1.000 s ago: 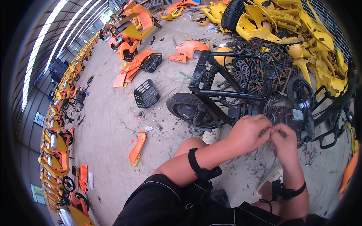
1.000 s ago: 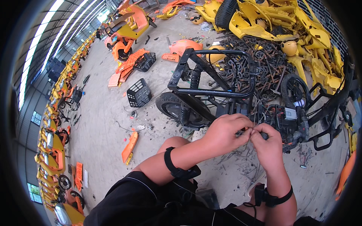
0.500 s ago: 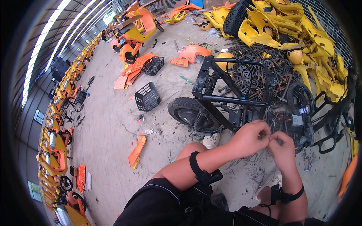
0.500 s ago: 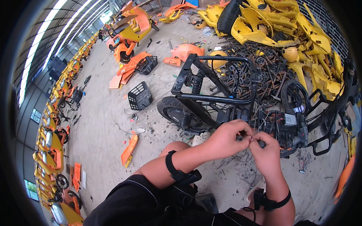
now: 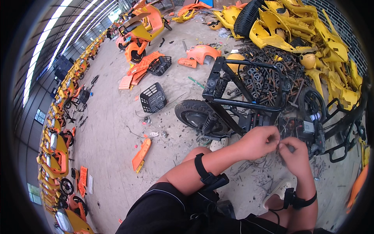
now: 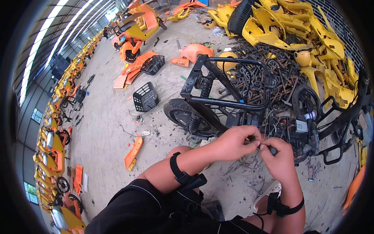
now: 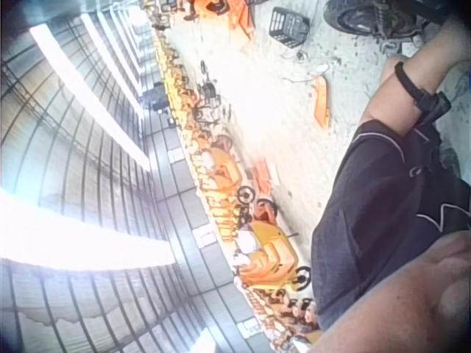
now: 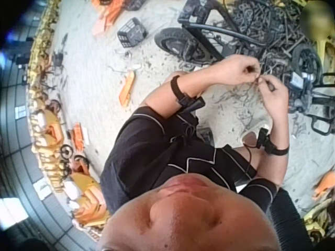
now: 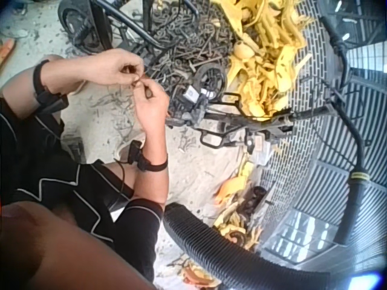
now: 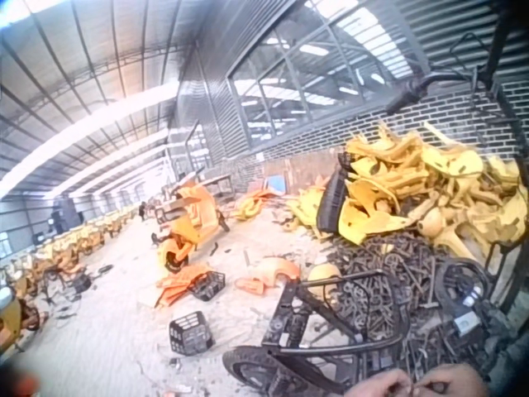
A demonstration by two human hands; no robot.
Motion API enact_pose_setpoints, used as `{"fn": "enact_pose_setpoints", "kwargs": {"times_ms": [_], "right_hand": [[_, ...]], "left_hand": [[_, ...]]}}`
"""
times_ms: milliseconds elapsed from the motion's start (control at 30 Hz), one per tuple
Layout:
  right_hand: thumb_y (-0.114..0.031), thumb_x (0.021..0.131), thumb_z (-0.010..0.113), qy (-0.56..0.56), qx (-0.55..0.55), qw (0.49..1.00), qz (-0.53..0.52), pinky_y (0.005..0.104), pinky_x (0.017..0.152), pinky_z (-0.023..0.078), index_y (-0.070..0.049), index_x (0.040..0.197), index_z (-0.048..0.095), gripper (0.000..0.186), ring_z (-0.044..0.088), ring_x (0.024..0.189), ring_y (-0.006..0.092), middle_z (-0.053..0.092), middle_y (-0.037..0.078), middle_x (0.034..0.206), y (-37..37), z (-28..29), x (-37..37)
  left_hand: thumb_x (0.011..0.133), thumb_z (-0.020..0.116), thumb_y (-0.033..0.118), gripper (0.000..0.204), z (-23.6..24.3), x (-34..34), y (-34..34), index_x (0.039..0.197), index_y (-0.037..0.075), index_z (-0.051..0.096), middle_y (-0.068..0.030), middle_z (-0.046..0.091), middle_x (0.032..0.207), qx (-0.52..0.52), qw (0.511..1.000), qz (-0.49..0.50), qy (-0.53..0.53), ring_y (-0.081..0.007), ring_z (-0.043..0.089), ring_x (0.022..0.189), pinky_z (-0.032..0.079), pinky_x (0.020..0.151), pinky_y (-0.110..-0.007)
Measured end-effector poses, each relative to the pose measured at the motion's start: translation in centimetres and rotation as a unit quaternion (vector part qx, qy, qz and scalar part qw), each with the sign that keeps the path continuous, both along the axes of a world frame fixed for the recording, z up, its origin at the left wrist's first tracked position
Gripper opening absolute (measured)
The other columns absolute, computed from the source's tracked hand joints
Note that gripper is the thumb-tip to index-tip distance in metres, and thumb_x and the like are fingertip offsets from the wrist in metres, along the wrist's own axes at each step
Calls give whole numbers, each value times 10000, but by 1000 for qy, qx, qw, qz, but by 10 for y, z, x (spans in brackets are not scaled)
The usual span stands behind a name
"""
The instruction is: The person manipulates electrical wires on a motorcycle frame, using a screwdriver to pry at a connector and then twisting two wires together.
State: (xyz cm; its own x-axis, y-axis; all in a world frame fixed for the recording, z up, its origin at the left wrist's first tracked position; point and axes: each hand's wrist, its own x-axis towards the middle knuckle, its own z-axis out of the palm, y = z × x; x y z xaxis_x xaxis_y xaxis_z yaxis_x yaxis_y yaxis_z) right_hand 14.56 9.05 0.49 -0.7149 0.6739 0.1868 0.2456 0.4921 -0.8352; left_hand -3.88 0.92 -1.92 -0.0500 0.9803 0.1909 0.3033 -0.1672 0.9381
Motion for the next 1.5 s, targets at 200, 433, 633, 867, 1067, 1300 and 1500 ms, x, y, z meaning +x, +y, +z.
{"fn": "enact_pose_setpoints", "kwargs": {"times_ms": [200, 433, 633, 867, 1067, 1300, 1500], "right_hand": [[-161, 925, 719, -12, -174, 984, -33, 262, 734, 462, 28, 912, 664, 198, 546, 788, 90, 640, 20, 809, -3, 8, -2], [-121, 919, 718, 0, -194, 980, -43, 239, 618, 437, 13, 896, 653, 150, 530, 690, 66, 616, -5, 785, -1, 6, 0], [-89, 926, 697, 30, -224, 973, -58, 212, 478, 358, -13, 889, 654, 95, 477, 550, 27, 575, -29, 705, -1, 0, 3], [-76, 927, 689, 64, -210, 973, -65, 209, 486, 362, -16, 896, 654, 76, 476, 554, 28, 574, -31, 699, 1, -5, 8], [-65, 931, 677, 78, -216, 970, -84, 204, 493, 363, -22, 895, 650, 62, 471, 559, 23, 573, -33, 699, -2, -6, 7], [-79, 939, 668, 90, -225, 966, -84, 201, 496, 374, -23, 892, 647, 76, 501, 587, 30, 595, -24, 731, -3, -10, 5], [-90, 948, 661, 95, -239, 960, -113, 201, 509, 410, -20, 915, 650, 79, 553, 623, 52, 636, 2, 775, -10, -9, 2]], "left_hand": [[906, 666, 78, 122, 0, -1, 0, 995, 13, 616, -60, 652, 866, -9, 998, 3, -59, -115, 599, 785, 505, 719, -296], [929, 646, 81, 102, -1, 2, 2, 992, 12, 608, -32, 630, 846, -14, 993, -12, -114, -98, 584, 790, 496, 719, -285], [926, 637, 83, 97, -3, 8, 4, 971, 8, 595, -34, 619, 818, 6, 992, -4, -126, -95, 582, 768, 495, 703, -284], [935, 644, 86, 103, -3, 17, 7, 996, 27, 587, 20, 565, 837, -33, 984, -5, -177, -56, 509, 766, 460, 690, -249], [927, 632, 81, 99, -9, 19, 10, 976, 16, 576, 0, 596, 836, -54, 979, -2, -198, -59, 543, 763, 468, 678, -248], [916, 643, 71, 85, -13, 19, 11, 967, 24, 593, -8, 613, 892, -107, 950, -7, -293, -72, 573, 831, 488, 755, -245], [919, 642, 87, 93, -11, 18, 12, 963, 17, 600, -26, 630, 916, -130, 943, -9, -307, -97, 599, 871, 498, 787, -263]]}}
